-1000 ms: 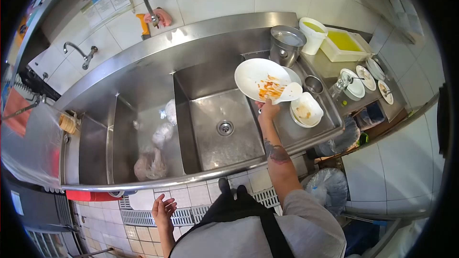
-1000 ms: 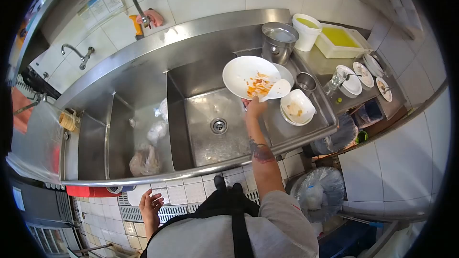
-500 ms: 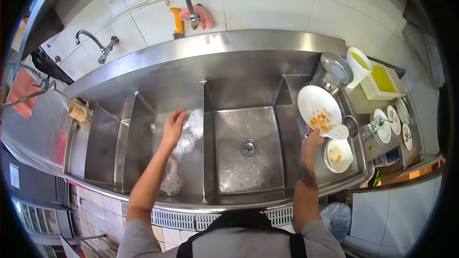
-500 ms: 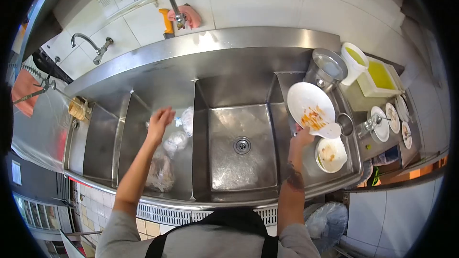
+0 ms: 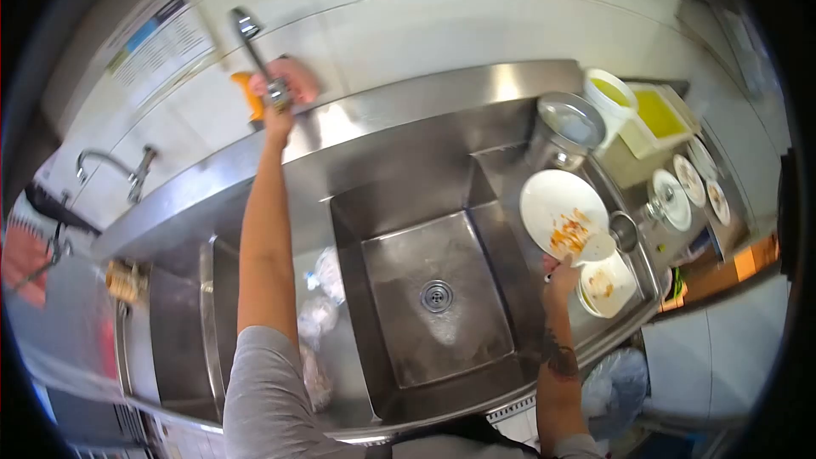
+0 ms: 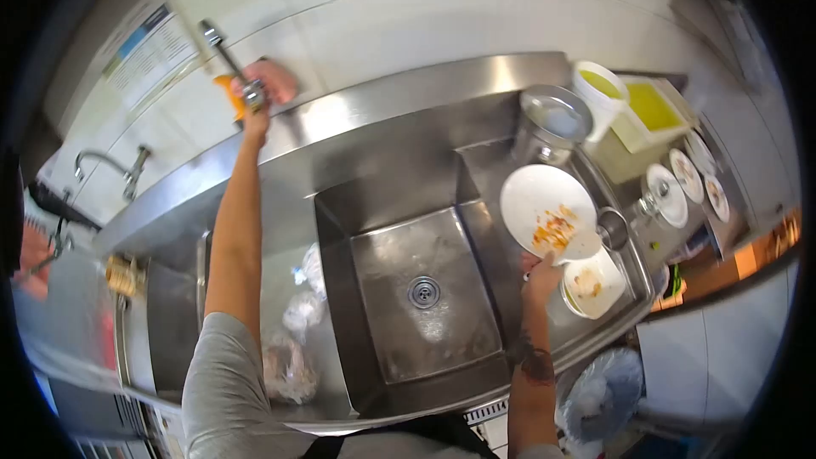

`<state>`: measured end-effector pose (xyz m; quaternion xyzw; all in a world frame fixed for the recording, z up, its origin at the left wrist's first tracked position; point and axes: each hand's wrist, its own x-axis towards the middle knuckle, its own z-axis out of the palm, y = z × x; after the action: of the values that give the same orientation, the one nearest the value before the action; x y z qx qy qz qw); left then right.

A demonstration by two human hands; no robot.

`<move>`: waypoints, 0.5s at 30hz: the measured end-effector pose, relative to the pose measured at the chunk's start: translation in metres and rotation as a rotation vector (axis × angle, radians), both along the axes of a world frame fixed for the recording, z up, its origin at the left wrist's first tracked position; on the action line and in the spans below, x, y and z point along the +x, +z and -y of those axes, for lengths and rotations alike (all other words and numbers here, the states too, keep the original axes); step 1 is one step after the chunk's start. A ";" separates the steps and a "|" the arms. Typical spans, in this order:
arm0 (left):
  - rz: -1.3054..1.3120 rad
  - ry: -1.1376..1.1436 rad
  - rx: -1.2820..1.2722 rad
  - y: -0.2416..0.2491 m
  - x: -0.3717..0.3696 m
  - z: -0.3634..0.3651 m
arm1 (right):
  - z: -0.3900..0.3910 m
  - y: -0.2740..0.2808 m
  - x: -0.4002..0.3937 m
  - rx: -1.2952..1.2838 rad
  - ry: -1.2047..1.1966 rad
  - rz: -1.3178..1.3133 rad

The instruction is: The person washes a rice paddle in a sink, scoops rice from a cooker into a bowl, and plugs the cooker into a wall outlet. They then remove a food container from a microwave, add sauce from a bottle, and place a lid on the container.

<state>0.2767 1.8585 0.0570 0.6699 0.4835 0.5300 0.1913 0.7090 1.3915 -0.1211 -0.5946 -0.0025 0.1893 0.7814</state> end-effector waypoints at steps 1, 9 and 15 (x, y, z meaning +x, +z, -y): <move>0.051 -0.090 0.242 -0.010 0.000 -0.016 | 0.009 0.006 -0.008 -0.004 -0.054 -0.001; 0.006 0.084 0.170 -0.008 0.014 -0.018 | 0.045 0.052 -0.125 -0.193 0.321 0.061; -0.031 0.106 0.151 0.004 0.007 -0.016 | 0.023 0.074 -0.151 -0.172 0.557 0.060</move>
<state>0.2832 1.8748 0.0606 0.6638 0.4799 0.5641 0.1043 0.5577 1.3681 -0.0475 -0.6405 -0.1724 0.3783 0.6457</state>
